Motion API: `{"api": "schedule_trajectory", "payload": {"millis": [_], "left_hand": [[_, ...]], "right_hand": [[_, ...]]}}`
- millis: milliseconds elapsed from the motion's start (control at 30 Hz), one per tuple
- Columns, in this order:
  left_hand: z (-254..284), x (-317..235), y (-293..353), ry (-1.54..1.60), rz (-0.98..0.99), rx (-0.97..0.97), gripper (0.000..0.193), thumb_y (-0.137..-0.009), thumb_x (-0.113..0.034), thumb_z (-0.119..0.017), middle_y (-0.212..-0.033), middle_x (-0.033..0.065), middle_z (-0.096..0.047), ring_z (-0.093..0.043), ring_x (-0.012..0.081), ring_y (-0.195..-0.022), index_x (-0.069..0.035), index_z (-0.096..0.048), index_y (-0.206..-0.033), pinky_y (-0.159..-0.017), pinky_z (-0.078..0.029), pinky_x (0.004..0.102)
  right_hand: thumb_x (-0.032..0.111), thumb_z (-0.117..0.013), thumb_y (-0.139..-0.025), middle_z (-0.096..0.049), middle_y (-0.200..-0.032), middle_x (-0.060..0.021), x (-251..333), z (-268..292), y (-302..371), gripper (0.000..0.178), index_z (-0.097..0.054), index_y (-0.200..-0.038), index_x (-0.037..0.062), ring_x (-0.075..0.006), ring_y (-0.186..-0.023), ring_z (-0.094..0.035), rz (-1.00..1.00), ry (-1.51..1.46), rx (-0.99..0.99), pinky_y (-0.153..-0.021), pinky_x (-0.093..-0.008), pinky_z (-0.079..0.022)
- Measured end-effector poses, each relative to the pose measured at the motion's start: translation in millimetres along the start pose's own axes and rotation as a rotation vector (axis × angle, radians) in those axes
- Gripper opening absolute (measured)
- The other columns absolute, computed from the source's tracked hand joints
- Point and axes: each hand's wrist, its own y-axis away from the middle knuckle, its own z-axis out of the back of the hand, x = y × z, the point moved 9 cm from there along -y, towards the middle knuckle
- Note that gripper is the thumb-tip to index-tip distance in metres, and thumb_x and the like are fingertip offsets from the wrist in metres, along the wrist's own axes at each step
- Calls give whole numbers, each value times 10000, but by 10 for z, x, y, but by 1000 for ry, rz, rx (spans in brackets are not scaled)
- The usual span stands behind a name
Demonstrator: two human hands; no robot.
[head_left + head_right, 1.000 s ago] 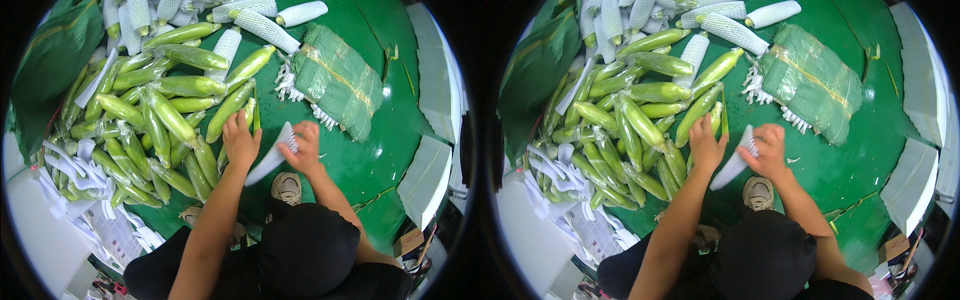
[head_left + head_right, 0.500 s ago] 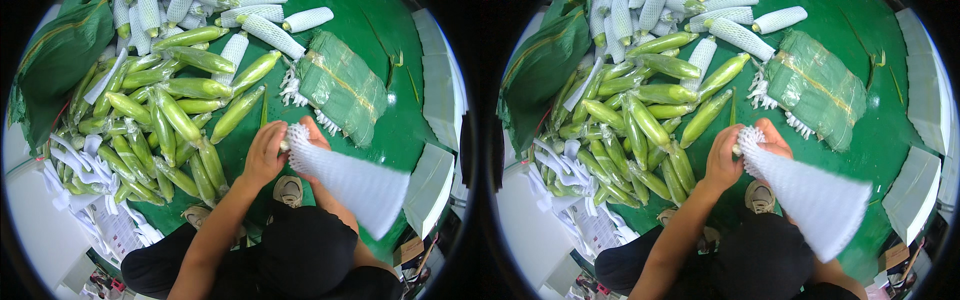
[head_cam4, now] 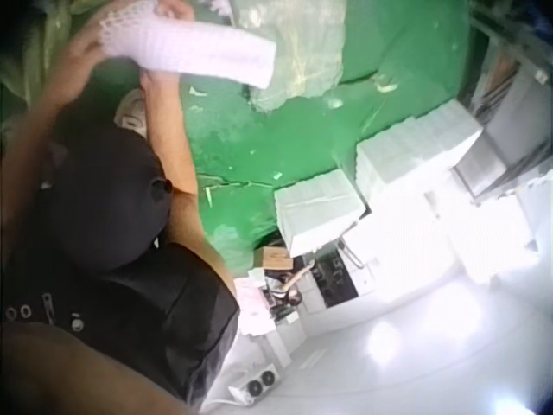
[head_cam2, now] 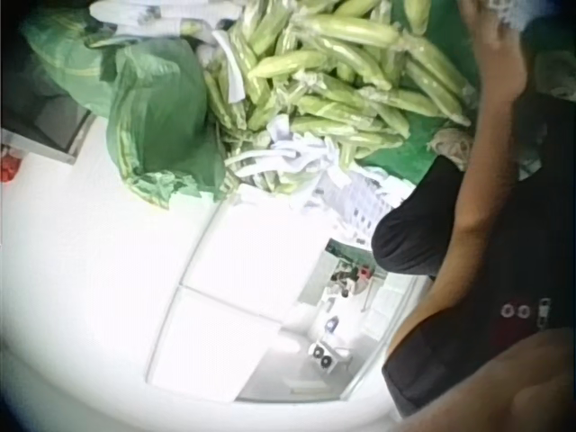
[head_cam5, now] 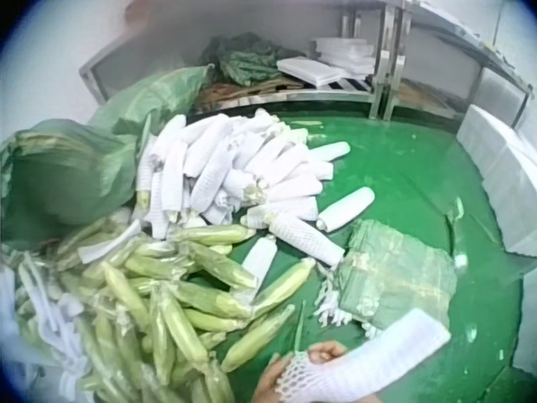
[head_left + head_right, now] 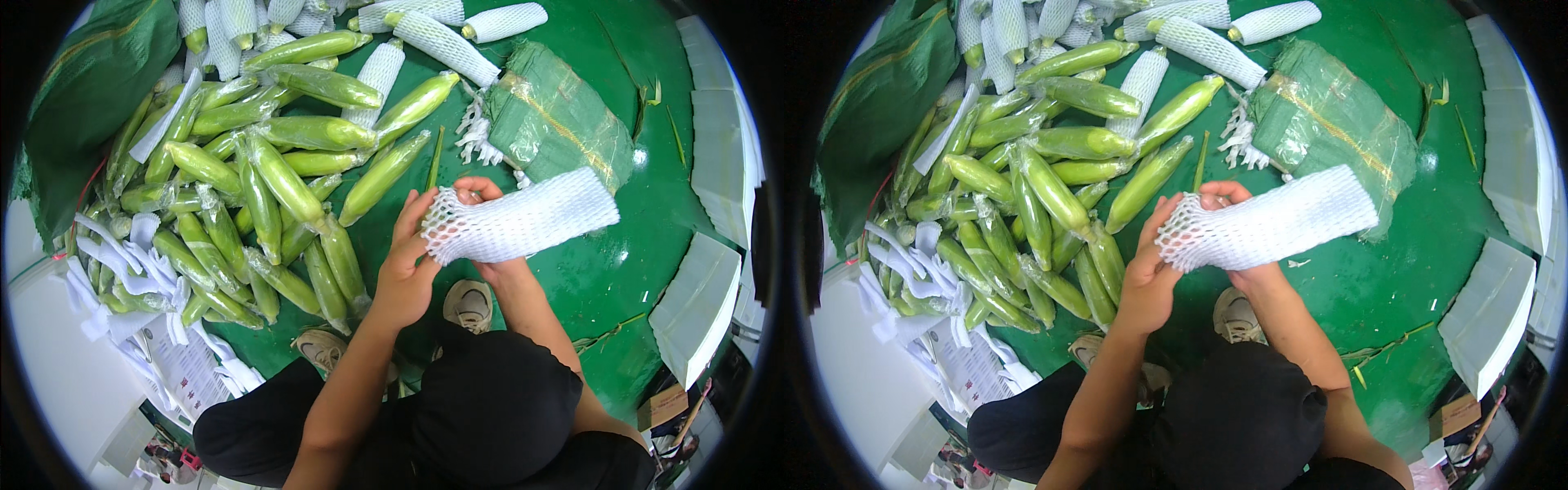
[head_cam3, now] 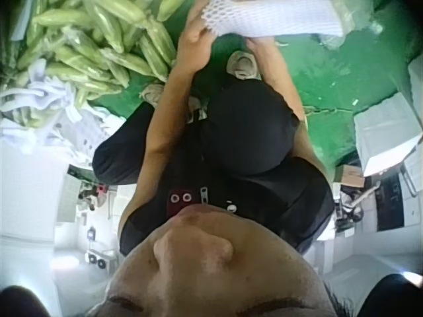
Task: The person wraps individual corn cobs in plastic film and then slides them into white mesh protective sleeves by hand.
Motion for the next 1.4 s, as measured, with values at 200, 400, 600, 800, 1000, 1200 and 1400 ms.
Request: {"api": "schedule_trajectory", "payload": {"millis": [200, 400, 600, 800, 1000, 1200, 1400], "left_hand": [[46, 296, 105, 929, 174, -118, 677, -1018, -282, -480, -1573, 167, -324, -326, 301, -1449, 8, -189, -1556, -1196, -223, 478], [159, 983, 54, 1203, 299, -194, 549, -1060, -277, -409, -1517, 163, -413, -406, 298, -1396, 8, -305, -1518, -1160, -297, 492], [308, 1760, 248, 796, 451, -483, 333, -1063, -237, -448, -1273, 87, -587, -571, 231, -1140, -13, -540, -1293, -991, -466, 435], [385, 1145, -51, -943, -22, -378, 348, -866, -118, -591, -1106, 188, -642, -577, 417, -1043, -31, -610, -1202, -953, -436, 499], [998, -397, -582, -542, -271, -512, 301, -878, -163, -690, -1134, 176, -656, -606, 351, -1063, -18, -655, -1139, -958, -456, 415], [3316, -447, 605, -1267, 94, -1393, 654, -717, -190, -782, -1303, 191, -458, -453, 387, -1174, -62, -531, -1306, -974, -386, 503], [4186, -410, 1736, -1489, 320, -1588, 720, -694, -314, -823, -1287, 172, -487, -473, 390, -1168, -103, -532, -1318, -971, -408, 515]], "right_hand": [[160, -716, -915, -642, -965, -30, -313, 111, -149, 210, -628, -1071, 50, -106, -853, -586, -59, 211, -88, -779, -261, -485], [224, -446, -1030, -651, -985, -55, -777, 381, -542, 259, -614, -1094, 37, -175, -852, -621, 4, -40, 41, -803, -298, -518], [132, -617, -987, -640, -885, -2, -745, 484, -532, 110, -615, -1059, 49, -70, -775, -573, 70, 199, -100, -695, -218, -472], [191, -511, -1035, -657, -983, -31, -1152, 377, -736, 184, -596, -1123, 54, -109, -888, -617, -137, 103, -22, -801, -259, -502], [387, -395, -1058, -588, -1323, -123, -57, -400, -1005, 482, -482, -1352, 14, -286, -1188, -587, -50, -390, 147, -1025, -451, -479], [352, -517, -1034, -627, -1155, -81, -258, -204, -773, 314, -540, -1204, 89, -176, -859, -609, 25, 224, -45, -791, -324, -480], [192, -580, -1001, -651, -1017, -60, -900, -576, -279, 168, -581, -1115, 69, -116, -775, -578, -113, 456, 211, -742, -259, -477]]}}
